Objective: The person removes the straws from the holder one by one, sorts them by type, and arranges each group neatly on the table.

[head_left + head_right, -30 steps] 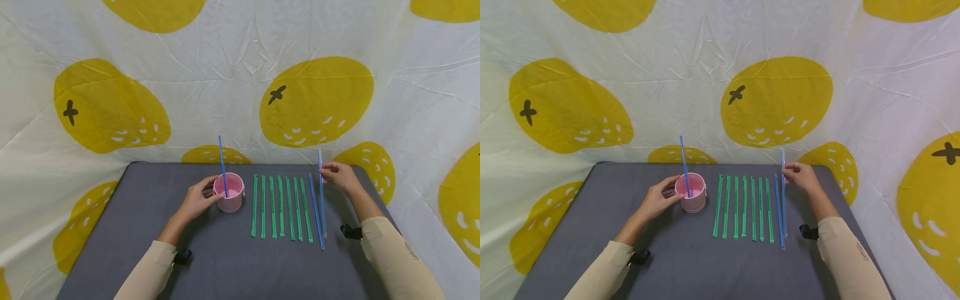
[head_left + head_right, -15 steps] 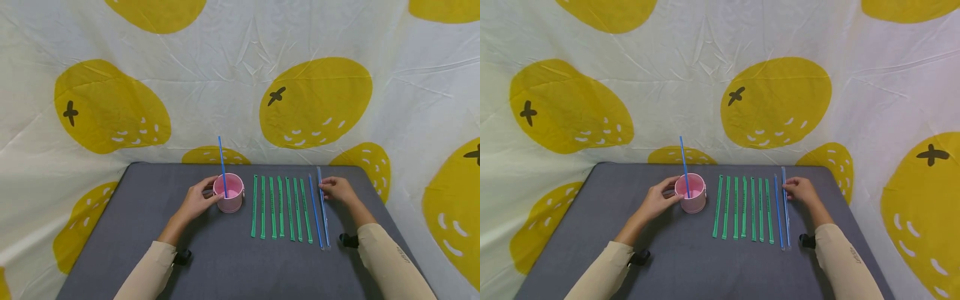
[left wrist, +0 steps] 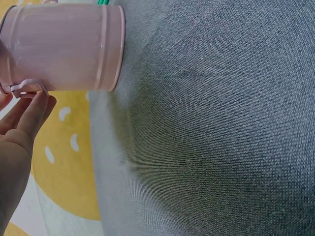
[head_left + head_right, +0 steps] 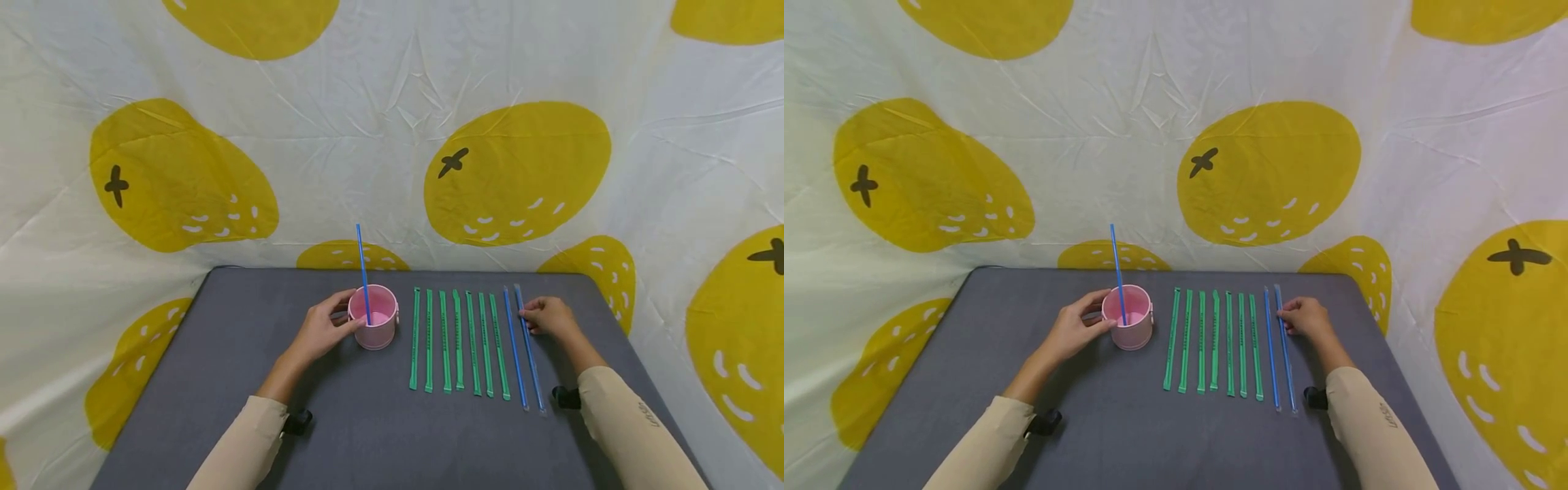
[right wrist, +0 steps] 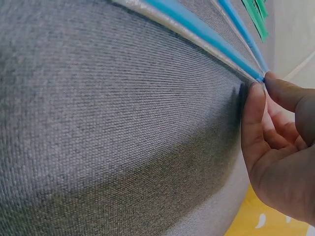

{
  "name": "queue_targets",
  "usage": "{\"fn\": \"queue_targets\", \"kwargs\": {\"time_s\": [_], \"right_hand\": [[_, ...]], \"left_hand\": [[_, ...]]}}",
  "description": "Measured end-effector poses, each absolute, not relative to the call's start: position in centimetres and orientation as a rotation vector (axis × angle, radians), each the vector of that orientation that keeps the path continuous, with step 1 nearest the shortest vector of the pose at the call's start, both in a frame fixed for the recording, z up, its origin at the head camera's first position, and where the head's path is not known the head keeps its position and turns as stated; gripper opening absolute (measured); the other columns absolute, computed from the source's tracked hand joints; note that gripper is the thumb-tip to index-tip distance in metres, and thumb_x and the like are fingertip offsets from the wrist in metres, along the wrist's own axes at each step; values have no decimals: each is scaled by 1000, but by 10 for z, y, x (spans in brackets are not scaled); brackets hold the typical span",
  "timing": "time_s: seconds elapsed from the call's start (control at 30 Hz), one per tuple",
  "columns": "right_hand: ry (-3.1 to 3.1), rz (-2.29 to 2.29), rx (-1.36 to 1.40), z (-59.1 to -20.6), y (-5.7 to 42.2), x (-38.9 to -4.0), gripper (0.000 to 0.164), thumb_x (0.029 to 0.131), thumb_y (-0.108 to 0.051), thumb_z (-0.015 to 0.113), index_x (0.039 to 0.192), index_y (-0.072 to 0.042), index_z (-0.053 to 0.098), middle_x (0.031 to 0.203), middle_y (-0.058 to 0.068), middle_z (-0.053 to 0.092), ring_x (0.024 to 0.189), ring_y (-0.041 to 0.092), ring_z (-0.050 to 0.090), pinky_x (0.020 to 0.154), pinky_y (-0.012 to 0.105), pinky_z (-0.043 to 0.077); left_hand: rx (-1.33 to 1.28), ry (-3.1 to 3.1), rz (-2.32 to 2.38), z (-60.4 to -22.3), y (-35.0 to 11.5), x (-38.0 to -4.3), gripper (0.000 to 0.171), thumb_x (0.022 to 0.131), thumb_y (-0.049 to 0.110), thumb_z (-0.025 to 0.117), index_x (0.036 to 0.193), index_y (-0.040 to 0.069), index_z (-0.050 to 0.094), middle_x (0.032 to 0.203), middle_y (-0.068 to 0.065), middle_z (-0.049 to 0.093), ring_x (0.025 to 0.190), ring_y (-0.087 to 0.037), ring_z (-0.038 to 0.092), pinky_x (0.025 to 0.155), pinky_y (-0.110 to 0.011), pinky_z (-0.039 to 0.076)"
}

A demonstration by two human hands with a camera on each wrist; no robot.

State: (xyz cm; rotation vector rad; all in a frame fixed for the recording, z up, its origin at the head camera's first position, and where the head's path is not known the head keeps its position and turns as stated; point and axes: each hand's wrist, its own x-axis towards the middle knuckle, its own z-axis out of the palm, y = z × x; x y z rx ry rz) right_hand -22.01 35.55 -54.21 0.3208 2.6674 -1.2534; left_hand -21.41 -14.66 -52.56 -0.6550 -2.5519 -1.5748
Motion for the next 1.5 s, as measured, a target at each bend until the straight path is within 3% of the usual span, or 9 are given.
{"fn": "queue_targets", "kwargs": {"time_s": [0.27, 0.63, 0.97, 1.27, 1.5], "right_hand": [[2717, -1217, 343, -546, 351, -220, 28, 100, -13, 69, 113, 12, 63, 92, 21, 73, 72, 15, 68, 64, 30, 65], [2729, -1210, 317, -549, 350, -223, 25, 99, -11, 70, 108, 12, 65, 82, 14, 73, 67, 13, 68, 61, 29, 64], [2777, -1140, 280, -547, 349, -222, 25, 98, -10, 70, 109, 12, 66, 92, 22, 74, 68, 13, 69, 63, 32, 65], [2837, -1087, 215, -543, 352, -219, 27, 98, -11, 70, 111, 12, 64, 97, 24, 73, 72, 20, 72, 63, 34, 65], [3011, -915, 135, -529, 351, -220, 30, 100, -22, 68, 112, 6, 67, 99, 21, 70, 82, 28, 67, 68, 40, 59]], "left_hand": [[-640, -2564, -1579, -526, -146, -213, 65, 85, 25, 88, 143, 12, 60, 133, -14, 69, 118, -32, 70, 96, -46, 60], [-648, -2565, -1568, -525, -147, -213, 66, 84, 22, 88, 143, 12, 60, 133, -14, 69, 119, -32, 70, 97, -48, 60], [-651, -2572, -1566, -524, -147, -214, 67, 84, 26, 88, 143, 13, 60, 134, -13, 68, 120, -31, 70, 97, -46, 60], [-646, -2574, -1572, -524, -147, -214, 67, 84, 27, 88, 143, 13, 60, 134, -12, 68, 121, -30, 68, 98, -44, 60], [-654, -2572, -1573, -525, -147, -213, 65, 86, 29, 86, 144, 15, 59, 133, -12, 69, 121, -30, 69, 98, -43, 60]]}}
